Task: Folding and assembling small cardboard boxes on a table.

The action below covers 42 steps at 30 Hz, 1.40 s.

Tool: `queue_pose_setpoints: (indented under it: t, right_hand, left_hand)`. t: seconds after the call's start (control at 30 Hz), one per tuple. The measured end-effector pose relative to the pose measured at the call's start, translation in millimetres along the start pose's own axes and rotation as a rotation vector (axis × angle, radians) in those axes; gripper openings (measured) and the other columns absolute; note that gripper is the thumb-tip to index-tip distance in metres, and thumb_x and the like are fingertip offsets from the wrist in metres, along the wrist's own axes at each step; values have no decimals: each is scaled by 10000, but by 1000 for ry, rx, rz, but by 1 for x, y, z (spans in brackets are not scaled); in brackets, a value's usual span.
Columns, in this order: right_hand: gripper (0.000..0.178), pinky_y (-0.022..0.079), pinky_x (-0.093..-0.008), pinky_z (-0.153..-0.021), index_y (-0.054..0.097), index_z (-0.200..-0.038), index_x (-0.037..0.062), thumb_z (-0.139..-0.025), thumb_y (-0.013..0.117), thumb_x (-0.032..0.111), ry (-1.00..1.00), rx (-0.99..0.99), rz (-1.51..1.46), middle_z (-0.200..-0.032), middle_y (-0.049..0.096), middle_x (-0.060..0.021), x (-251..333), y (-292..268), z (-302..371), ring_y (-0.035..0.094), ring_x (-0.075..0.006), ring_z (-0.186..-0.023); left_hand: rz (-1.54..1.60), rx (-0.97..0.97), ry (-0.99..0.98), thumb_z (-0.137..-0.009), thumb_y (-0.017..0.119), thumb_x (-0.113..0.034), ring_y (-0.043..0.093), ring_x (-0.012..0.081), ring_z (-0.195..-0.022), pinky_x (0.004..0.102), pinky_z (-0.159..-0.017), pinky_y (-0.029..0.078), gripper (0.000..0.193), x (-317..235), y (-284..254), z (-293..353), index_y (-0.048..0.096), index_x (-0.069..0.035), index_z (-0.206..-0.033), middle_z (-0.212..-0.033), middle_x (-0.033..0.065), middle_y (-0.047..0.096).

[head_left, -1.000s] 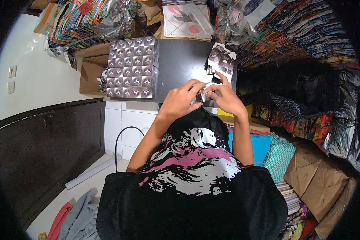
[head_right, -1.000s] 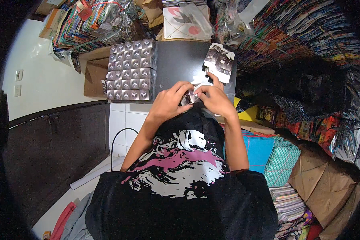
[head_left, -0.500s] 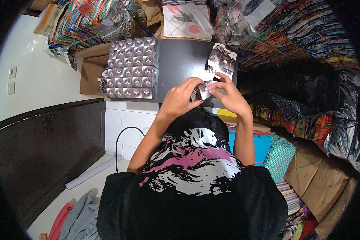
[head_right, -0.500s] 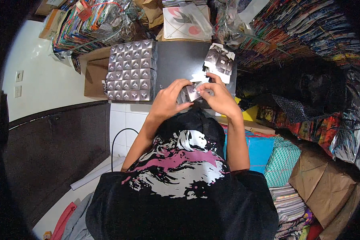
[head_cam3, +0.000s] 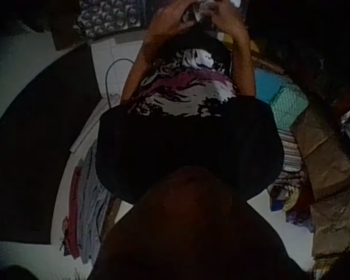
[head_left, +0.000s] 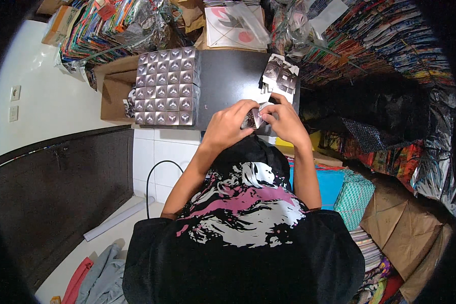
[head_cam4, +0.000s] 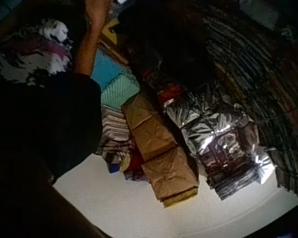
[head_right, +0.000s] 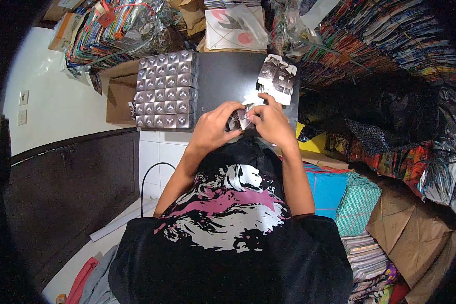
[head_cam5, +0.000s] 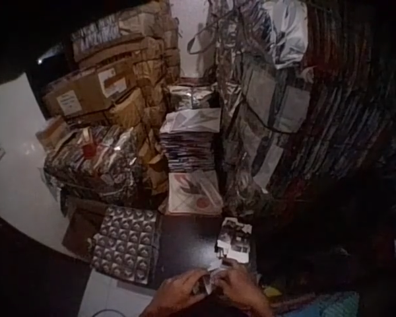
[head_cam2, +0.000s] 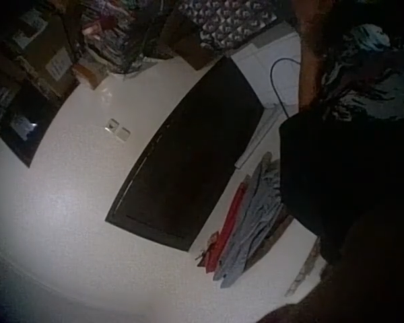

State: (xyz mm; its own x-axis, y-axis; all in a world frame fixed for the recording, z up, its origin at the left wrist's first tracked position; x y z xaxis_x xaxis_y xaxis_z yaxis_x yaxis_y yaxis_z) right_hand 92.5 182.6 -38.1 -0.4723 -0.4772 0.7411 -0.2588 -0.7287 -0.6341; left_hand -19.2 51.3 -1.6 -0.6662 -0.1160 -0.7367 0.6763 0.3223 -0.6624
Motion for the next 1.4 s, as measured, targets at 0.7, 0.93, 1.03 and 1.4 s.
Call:
queue_pose_setpoints:
  t: [0.7,0.93,1.03,1.4]
  right_hand:
    - [157,402,-468,-1157,763,-1014,86,-860,768,52,-85,-124,174,-1556,468,-199,18,-8,4,479,-419,-1414]
    - [146,383,-466,-1170,740,-996,54,-868,780,111,-191,-10,-60,-1548,473,-194,9,-11,1,478,-417,-1417]
    - [171,354,-492,-1188,767,-1013,77,-851,790,126,-124,54,-89,-1567,446,-198,4,-6,1,394,-459,-1458]
    - [144,379,-496,-1177,804,-985,99,-843,803,124,-25,-77,-26,-1566,502,-138,8,-5,5,442,-406,-1436]
  left_hand:
    - [59,-33,21,-745,867,-109,685,391,-1133,457,-940,585,631,4,-1,-2,604,-87,-1318,-1306,134,675]
    - [132,-25,-23,-749,874,-127,680,404,-1127,471,-929,579,645,8,2,2,592,-94,-1329,-1287,143,673]
    - [128,-29,2,-755,872,-132,681,407,-1125,468,-931,580,639,6,2,1,591,-93,-1328,-1286,146,673]
    - [44,9,3,-764,870,-156,687,396,-1129,469,-942,586,565,10,2,4,631,-117,-1274,-1324,119,670]
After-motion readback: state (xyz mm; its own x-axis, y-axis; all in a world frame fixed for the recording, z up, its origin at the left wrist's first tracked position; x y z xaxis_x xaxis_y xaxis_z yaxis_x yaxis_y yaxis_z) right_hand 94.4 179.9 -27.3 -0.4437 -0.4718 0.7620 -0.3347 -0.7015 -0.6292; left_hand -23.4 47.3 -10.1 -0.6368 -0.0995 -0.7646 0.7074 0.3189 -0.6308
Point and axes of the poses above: each hand's wrist, its own z-axis away from the middle knuckle, its own y-axis out of the palm, x = y × z, the point moved 7 cm from there along -z, towards the middle knuckle
